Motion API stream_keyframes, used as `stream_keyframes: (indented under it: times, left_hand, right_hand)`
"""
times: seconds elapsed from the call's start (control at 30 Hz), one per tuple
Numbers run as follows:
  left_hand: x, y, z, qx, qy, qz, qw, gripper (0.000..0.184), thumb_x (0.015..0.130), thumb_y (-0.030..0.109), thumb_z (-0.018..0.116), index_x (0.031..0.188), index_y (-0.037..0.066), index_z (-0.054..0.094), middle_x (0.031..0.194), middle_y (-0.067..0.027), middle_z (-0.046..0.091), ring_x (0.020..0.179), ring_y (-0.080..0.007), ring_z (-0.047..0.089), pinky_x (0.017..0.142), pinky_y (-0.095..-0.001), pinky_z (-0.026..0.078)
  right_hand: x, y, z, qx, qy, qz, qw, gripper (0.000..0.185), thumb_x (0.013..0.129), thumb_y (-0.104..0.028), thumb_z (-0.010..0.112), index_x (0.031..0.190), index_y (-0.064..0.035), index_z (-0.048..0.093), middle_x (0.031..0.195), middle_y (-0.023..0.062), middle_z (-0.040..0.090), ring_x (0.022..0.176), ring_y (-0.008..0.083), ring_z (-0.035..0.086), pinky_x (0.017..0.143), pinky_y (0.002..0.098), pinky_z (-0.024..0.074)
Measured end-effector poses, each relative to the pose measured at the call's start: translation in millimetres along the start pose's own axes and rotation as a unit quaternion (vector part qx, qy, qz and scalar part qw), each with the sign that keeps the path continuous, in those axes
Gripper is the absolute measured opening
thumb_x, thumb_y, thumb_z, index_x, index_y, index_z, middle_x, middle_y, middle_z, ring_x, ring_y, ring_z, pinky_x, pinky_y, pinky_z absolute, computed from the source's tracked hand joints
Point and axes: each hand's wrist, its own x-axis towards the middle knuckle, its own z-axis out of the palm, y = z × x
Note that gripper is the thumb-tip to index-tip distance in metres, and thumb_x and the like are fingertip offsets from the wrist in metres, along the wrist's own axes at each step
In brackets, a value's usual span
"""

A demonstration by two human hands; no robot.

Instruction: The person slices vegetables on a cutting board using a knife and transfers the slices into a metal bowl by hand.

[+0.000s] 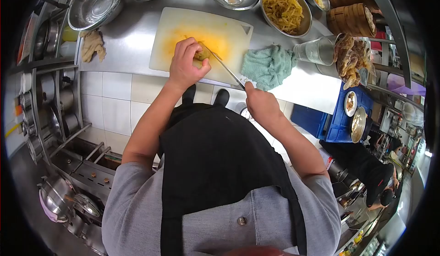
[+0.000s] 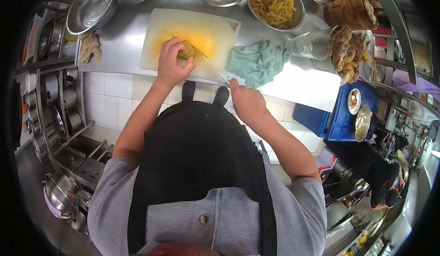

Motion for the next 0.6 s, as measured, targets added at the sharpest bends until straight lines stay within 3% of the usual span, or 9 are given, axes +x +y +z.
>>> stream_keyframes:
  times: [0.13,0.2,0.6]
  left_hand:
    - [0.3,-0.6,-0.1,0.009,-0.001,0.005,1.000,0.044,0.068,0.009,0.079,0.107,0.006,0.059,0.118,-0.0141,0.060,0.108,-0.0370,0.059,0.091,-0.0449,0.054]
    - [0.4,0.0,0.1,0.018,0.006,0.018,1.000,0.044,0.067,0.009,0.079,0.107,0.006,0.059,0.118,-0.0141,0.060,0.107,-0.0370,0.059,0.091,-0.0451,0.054]
    - [-0.1,0.3,1.3,0.024,0.008,0.014,1.000,0.044,0.067,0.009,0.079,0.107,0.005,0.060,0.118,-0.0148,0.058,0.107,-0.0371,0.059,0.090,-0.0453,0.055]
  right_hand:
    - [8.5,-13.8,-9.7,0.009,0.036,0.002,0.999,0.024,0.086,0.003,0.063,0.106,-0.0004,0.050,0.079,0.0183,0.071,0.073,0.0367,0.075,0.065,0.0474,0.0600]
    - [9.7,-17.3,-11.6,0.023,0.043,-0.009,0.999,0.017,0.093,-0.005,0.058,0.107,0.0001,0.048,0.076,0.0212,0.069,0.069,0.0412,0.071,0.064,0.0529,0.0562]
    - [12.6,-26.9,-28.6,0.000,0.045,-0.033,0.998,0.018,0.089,-0.001,0.058,0.104,-0.0007,0.049,0.076,0.0193,0.069,0.069,0.0389,0.072,0.063,0.0492,0.0575]
